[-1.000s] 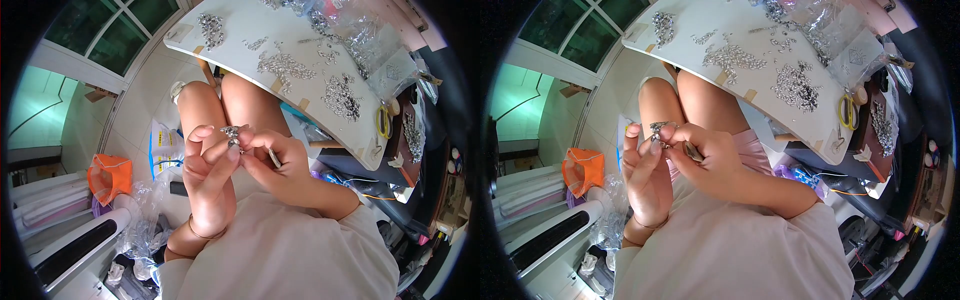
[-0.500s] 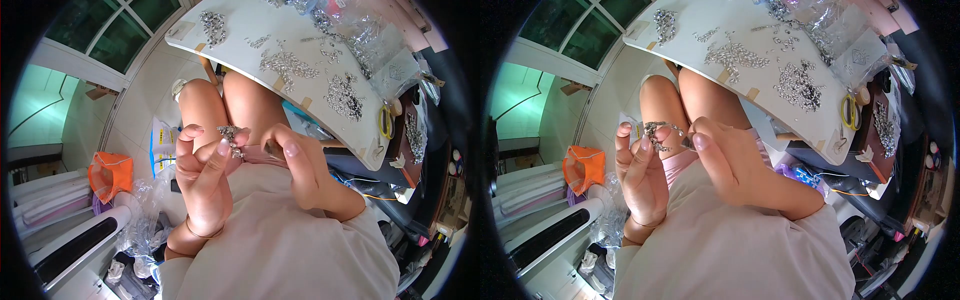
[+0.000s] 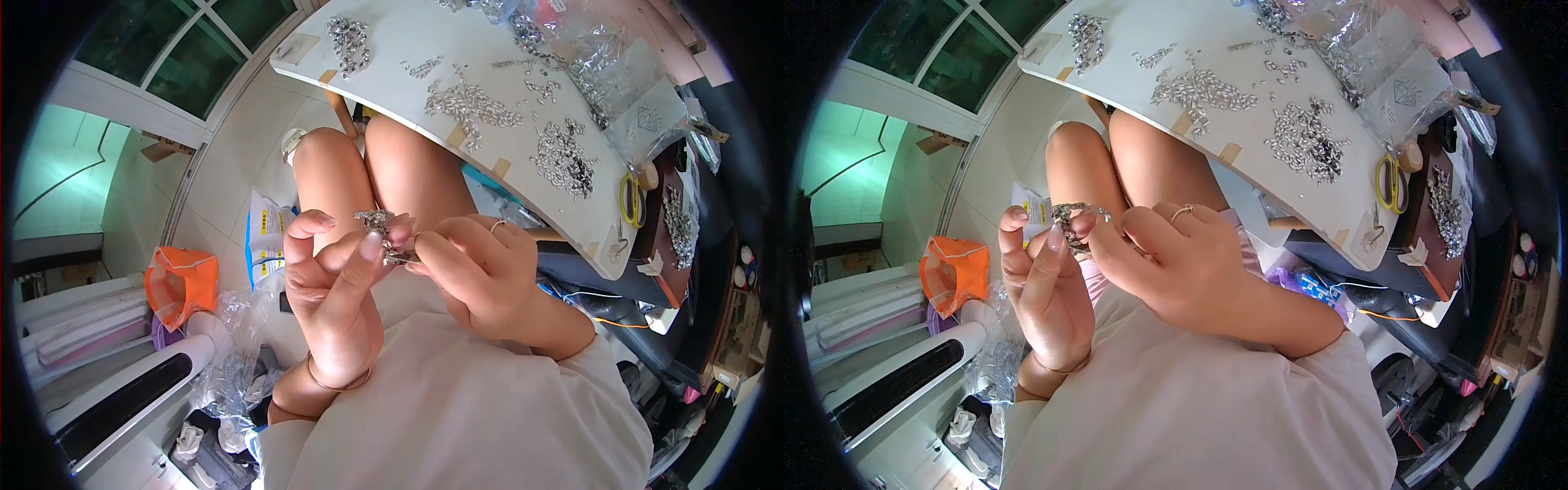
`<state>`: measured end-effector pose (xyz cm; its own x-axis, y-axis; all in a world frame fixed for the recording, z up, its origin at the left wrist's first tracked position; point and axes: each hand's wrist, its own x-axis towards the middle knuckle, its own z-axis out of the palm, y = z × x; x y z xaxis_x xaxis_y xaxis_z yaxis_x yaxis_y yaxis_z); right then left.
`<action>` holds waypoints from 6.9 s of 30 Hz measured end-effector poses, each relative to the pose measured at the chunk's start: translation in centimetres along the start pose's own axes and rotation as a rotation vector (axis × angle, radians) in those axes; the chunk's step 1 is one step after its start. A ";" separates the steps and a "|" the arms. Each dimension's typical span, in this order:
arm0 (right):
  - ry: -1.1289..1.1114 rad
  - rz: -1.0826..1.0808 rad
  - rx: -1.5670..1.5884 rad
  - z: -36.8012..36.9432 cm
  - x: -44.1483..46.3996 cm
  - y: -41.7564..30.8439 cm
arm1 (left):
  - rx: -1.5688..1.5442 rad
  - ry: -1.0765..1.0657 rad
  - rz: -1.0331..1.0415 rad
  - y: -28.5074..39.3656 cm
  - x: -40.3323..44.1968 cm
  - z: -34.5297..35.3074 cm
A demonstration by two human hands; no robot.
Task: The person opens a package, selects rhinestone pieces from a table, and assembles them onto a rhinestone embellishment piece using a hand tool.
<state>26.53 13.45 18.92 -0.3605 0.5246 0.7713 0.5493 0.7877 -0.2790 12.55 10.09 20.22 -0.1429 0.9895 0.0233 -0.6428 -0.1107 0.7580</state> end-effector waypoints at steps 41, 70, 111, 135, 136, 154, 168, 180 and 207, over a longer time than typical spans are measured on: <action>-0.109 0.444 0.627 -0.5 0.3 -1.0 | 0.110 -0.032 0.120 -0.6 -0.3 0.5; 0.115 0.085 -0.122 1.0 -0.2 -1.7 | 0.204 -0.014 0.213 -0.8 -0.5 0.6; 0.120 0.176 -0.122 2.1 -0.2 -2.4 | 0.167 0.003 0.322 -2.0 0.0 0.2; 0.029 0.418 0.519 1.7 0.8 -1.9 | 0.136 0.035 0.315 -1.6 0.7 -0.1; 0.036 0.464 0.600 1.5 0.7 -1.9 | 0.141 0.049 0.303 -1.5 0.7 -0.1; -0.058 0.756 1.003 1.0 0.6 -1.9 | 0.107 0.090 0.137 -0.7 0.2 0.7; -0.096 0.736 0.906 0.3 0.4 -1.3 | 0.033 0.022 -0.112 -0.7 0.9 -0.5; -0.045 0.649 0.752 1.2 -0.6 -1.0 | 0.052 -0.010 -0.160 0.1 0.9 -0.1; -0.022 0.526 0.769 -0.1 0.0 -0.7 | 0.151 -0.234 0.103 -0.5 0.7 -0.9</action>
<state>26.19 12.90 19.18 -0.2258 0.8743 0.4296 -0.0014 0.4407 -0.8977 12.08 10.79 19.29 -0.0132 0.9703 0.2414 -0.5126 -0.2138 0.8316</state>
